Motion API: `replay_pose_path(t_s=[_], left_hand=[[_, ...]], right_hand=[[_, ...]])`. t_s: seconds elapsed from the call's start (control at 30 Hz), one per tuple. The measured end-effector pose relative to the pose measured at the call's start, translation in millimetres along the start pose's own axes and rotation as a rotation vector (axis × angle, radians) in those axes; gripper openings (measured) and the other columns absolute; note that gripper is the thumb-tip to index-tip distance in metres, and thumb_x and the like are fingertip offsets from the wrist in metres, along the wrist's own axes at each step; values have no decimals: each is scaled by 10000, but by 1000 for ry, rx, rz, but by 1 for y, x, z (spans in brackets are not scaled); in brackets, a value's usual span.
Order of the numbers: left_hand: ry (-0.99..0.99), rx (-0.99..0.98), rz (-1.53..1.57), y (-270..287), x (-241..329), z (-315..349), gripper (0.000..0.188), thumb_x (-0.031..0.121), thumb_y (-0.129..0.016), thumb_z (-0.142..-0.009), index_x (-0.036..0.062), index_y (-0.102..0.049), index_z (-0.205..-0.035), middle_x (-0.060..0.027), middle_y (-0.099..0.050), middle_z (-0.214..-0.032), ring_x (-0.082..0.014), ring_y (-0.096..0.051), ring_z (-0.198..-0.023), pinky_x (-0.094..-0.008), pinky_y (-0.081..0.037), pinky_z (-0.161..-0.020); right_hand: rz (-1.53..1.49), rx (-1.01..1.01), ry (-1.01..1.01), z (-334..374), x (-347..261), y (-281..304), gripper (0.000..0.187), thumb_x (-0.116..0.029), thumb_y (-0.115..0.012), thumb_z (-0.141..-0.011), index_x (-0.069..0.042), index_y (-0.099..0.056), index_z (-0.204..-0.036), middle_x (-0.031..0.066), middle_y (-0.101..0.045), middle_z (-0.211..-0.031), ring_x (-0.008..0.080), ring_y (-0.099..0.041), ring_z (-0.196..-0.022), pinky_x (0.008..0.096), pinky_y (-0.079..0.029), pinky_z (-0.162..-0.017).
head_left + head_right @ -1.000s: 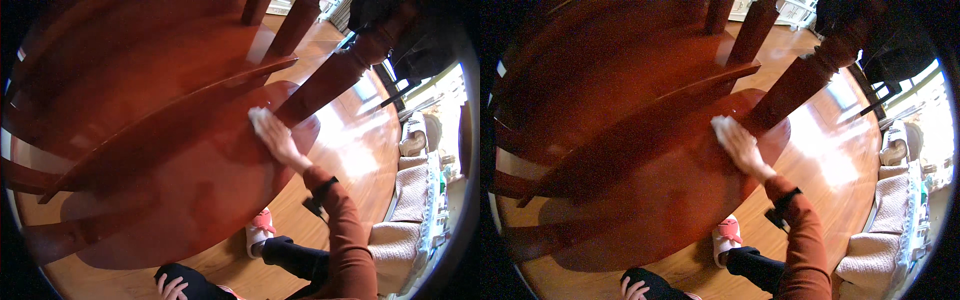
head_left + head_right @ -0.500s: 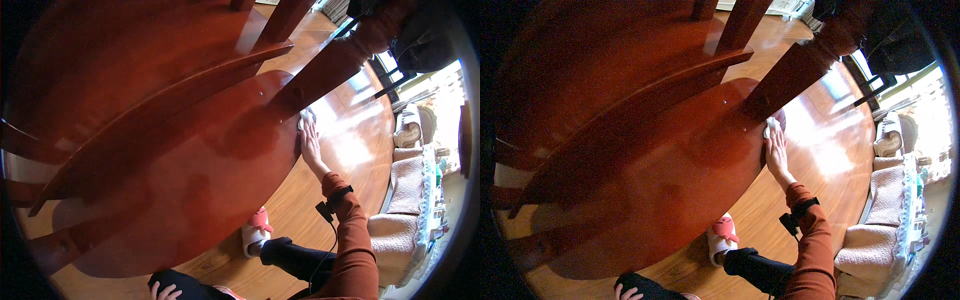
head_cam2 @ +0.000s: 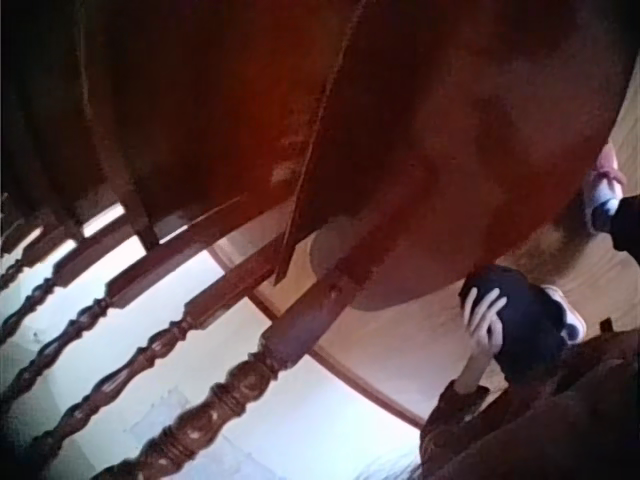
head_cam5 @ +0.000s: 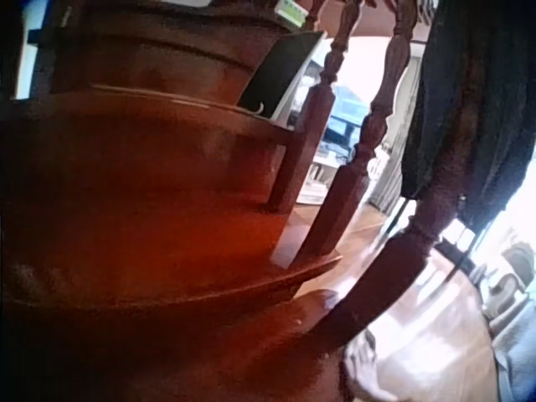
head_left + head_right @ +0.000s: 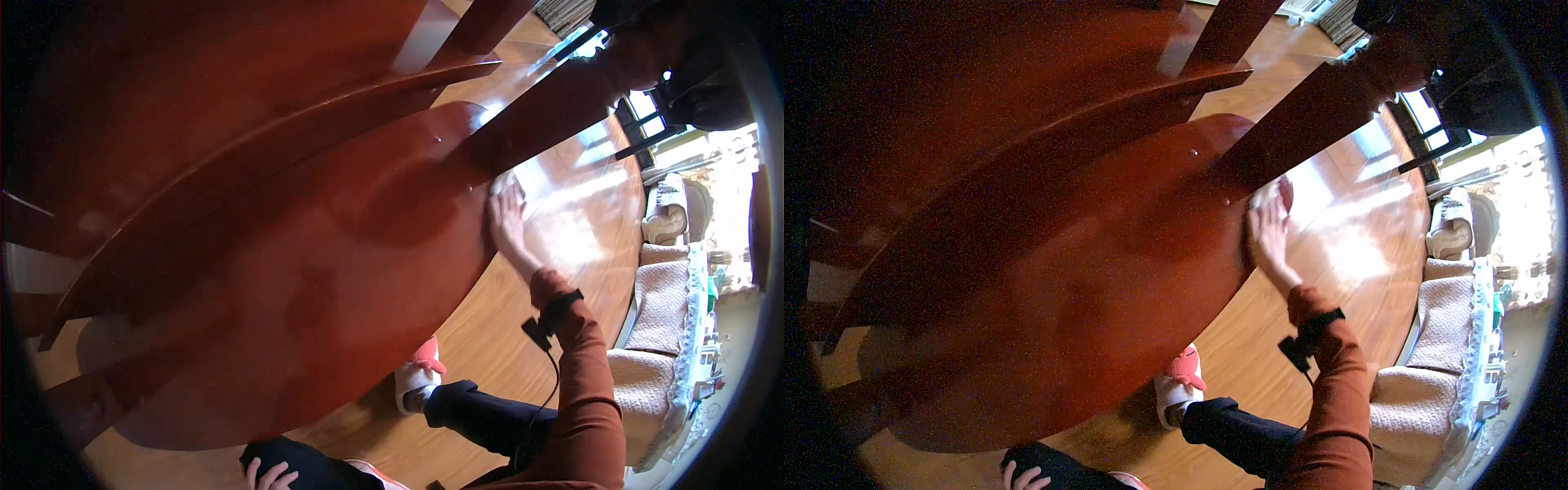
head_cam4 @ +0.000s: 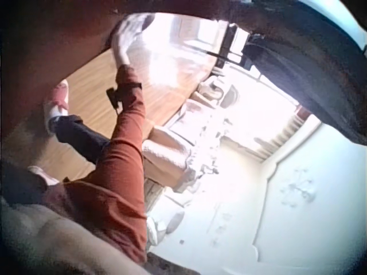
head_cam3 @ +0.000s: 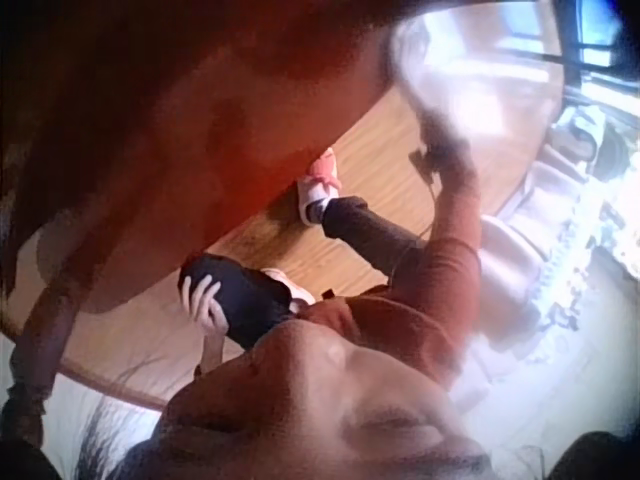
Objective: Wiping the wooden steps and railings of a spiral staircase using a wet wipe.
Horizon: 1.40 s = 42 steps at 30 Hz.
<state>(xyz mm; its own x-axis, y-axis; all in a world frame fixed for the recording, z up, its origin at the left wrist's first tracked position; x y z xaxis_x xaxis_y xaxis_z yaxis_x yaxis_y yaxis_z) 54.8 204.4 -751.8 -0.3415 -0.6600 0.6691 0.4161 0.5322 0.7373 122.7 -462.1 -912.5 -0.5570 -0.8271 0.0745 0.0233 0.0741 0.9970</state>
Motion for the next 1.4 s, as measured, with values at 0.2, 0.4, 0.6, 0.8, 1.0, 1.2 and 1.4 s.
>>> replay_pose_path(t_s=[0.2, 0.4, 0.6, 0.8, 1.0, 1.2, 1.4], left_hand=[[-26, 57, 87, 2, 1, 2, 274, 154, -469, -944, 38, -716, -967, -136, -674, -1116, -424, -519, -1191, -517, -359, -1070], [-60, 110, 154, 9, 7, 3, 273, 149, -470, -943, 31, -713, -977, -135, -672, -1130, -402, -524, -1201, -497, -354, -1079], [6, 141, 149, 19, -12, 46, 254, 115, -509, -893, 48, -715, -1026, -154, -632, -1206, -432, -477, -1251, -524, -347, -1084], [77, 187, 135, 11, -23, 53, 277, 35, -525, -760, 128, -732, -919, -25, -698, -1102, -337, -499, -1248, -532, -230, -1143], [64, 181, 193, 3, -22, 39, 274, 29, -549, -762, 142, -727, -937, -9, -694, -1113, -304, -510, -1245, -541, -230, -1140], [55, 218, 303, -1, -29, 26, 258, 34, -533, -845, 77, -684, -1050, -94, -634, -1214, -372, -495, -1246, -500, -336, -1078], [229, 402, 51, 35, -102, 58, 313, 69, -403, -1012, -4, -559, -1273, -149, -520, -1384, -356, -344, -1403, -459, -283, -1131]], right_hand=[[-515, 32, 649, 111, -228, 106, 655, -212, -598, -876, -44, -347, -1457, 208, -335, -1505, 393, -263, -1416, 508, -204, -1152], [-607, -147, 1198, 259, -343, 114, 660, -405, -489, -961, -74, -300, -1500, 145, -274, -1562, 331, -255, -1438, 482, -189, -1182], [-85, -138, 815, 139, -221, 51, 573, -175, -507, -922, -75, -350, -1464, 165, -333, -1520, 343, -312, -1407, 456, -319, -1133], [267, -43, 180, 91, -122, 18, 585, -221, -430, -999, -42, -223, -1515, 199, -151, -1589, 407, -171, -1453, 643, -164, -1127], [-602, -326, 445, 252, -283, 99, 688, -326, -521, -953, -48, -239, -1516, 184, -228, -1566, 372, -157, -1466, 534, -179, -1157], [-509, -223, 1140, 324, -376, 115, 584, -388, -468, -982, -75, -370, -1465, 115, -298, -1557, 307, -223, -1457, 467, -216, -1168], [-79, 124, 506, 175, -205, 42, 466, -165, -502, -946, -84, -447, -1402, 118, -312, -1547, 312, -284, -1425, 490, -225, -1165]])
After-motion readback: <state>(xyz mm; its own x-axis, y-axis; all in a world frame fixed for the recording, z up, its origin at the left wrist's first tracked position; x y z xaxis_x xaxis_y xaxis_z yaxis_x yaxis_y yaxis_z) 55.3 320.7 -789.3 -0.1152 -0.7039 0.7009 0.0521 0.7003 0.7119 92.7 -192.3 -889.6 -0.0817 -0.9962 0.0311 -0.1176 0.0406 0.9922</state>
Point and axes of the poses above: each hand's wrist, its own z-axis away from the middle knuckle, its own y-axis out of the back of the hand, x = y × z, the point moved 3 cm from there along -z, towards the middle knuckle
